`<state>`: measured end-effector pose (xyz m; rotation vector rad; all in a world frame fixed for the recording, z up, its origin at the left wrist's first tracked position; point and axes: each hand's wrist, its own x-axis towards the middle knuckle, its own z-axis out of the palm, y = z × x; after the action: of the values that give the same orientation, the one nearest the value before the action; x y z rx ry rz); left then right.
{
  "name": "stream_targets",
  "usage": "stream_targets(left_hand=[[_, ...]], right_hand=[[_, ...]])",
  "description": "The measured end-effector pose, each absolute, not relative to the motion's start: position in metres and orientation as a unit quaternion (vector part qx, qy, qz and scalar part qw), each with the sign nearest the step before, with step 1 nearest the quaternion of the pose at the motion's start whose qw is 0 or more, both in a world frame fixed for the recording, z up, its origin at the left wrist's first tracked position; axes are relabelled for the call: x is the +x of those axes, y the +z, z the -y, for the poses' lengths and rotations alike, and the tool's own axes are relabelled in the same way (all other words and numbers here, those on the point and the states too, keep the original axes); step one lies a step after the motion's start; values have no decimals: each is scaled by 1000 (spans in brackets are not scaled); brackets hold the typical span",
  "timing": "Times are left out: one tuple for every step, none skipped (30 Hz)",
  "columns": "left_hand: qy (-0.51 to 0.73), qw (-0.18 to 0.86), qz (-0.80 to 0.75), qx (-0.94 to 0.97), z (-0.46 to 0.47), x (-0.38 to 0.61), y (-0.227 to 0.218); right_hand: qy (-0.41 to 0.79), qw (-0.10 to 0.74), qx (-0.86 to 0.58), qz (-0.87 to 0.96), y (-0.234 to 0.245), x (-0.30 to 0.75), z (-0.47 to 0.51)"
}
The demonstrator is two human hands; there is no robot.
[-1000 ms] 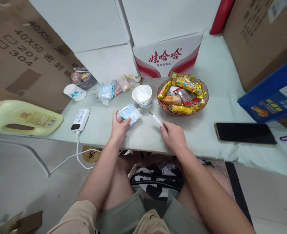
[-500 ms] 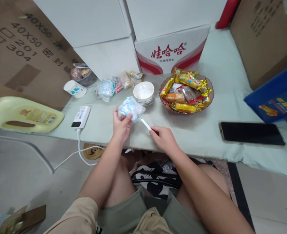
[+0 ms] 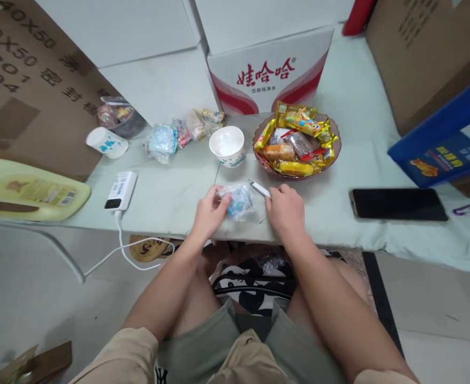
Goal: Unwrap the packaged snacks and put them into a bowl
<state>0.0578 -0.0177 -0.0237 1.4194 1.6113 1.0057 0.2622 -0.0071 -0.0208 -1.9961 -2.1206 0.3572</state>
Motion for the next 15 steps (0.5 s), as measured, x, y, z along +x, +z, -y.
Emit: stream_targets(left_hand=[[396,337,-642,564,17,52,-23],[421,318,-644,555,15,46,-22],[458,320,-635,534,12,39,-23],[496,337,-618,509,9,33,-24],[525,358,-598,488,7,28,-27],[541,378,-581,475,4,25,-29],[542,395,-570,474,2,24,-32],[532,407,-566,480,0,24,-34],[516,414,-569,488,-2,25,-36],[501,420,-575,492,-4,27,-37],[495,427,-579,487,-6,29,-38],[503,434,-580,472,-8,31,-37],[524,438,-579,446,-9,32,-37],[552,433,-578,416,-10,32,-35],[581,415,-584,388,-11,31,-34]], right_hand=[[114,119,-677,718,-22,262,7],[112,145,-672,717,-24,262,7],[119,181,-661,719,-25,262,8],[135,223,-640,723,-26,261,9],[159,266,-611,729,-27,260,11],[188,305,-577,734,-27,258,13],[216,335,-543,739,-26,256,15],[238,352,-515,745,-26,254,18],[251,358,-496,751,-26,252,21],[257,354,-487,756,-26,250,23],[260,347,-487,758,-27,248,25],[263,338,-493,757,-28,246,26],[268,332,-502,753,-29,246,27],[274,330,-509,746,-30,245,28],[279,335,-513,740,-30,245,28]])
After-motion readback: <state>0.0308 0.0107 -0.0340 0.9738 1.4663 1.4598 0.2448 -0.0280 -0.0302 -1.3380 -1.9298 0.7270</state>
